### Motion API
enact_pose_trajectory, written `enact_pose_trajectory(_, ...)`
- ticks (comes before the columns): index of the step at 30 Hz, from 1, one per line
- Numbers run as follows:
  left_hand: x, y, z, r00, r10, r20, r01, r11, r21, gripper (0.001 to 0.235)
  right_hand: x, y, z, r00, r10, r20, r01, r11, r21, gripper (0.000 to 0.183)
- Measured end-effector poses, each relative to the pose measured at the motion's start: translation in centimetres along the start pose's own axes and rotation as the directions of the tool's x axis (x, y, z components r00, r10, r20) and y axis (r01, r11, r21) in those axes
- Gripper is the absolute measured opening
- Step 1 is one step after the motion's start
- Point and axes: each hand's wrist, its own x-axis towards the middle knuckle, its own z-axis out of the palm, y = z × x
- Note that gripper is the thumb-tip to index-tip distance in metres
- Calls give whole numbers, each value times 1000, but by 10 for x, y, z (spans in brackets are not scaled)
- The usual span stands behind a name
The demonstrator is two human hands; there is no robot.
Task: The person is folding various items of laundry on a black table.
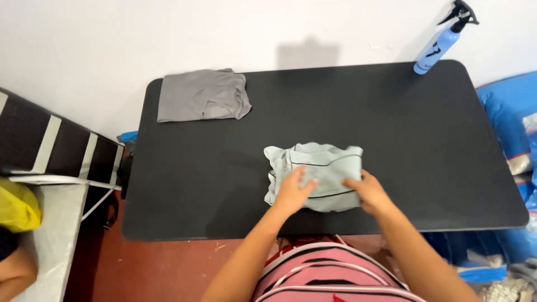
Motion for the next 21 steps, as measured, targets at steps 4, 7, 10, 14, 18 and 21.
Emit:
enact_pose_trajectory(4, -11, 90, -15, 895, -304, 325, 425, 803, -418, 94, -19, 2, 31, 898, -397, 188, 430, 883, -189, 70)
enact_pose_trajectory(7, -6, 101, -13, 888, -416, 197, 459, 764, -453, 83, -53, -7, 47, 827, -430, 361, 524, 822, -222, 62)
enact_pose_trajectory(10, -9, 99, -23, 849, -522, 82, 482, 701, -525, 70, -57, -1, 30, 798, -370, 476, 430, 902, -20, 66)
enact_pose_trajectory(14, -17, 135, -31, 834, -529, 158, 480, 555, -679, 64, -39, -1, -11, 889, -265, 375, 151, 940, 305, 59)
enact_pose_trajectory(18, -11, 174, -33, 827, -510, 236, 505, 491, -710, 66, 10, 28, -74, 958, -78, 275, -44, 911, 411, 55)
enact_pose_trajectory(21, -21, 232, -50, 814, -456, 358, 542, 378, -750, 68, 70, 79, -118, 966, 38, 256, -168, 845, 508, 44)
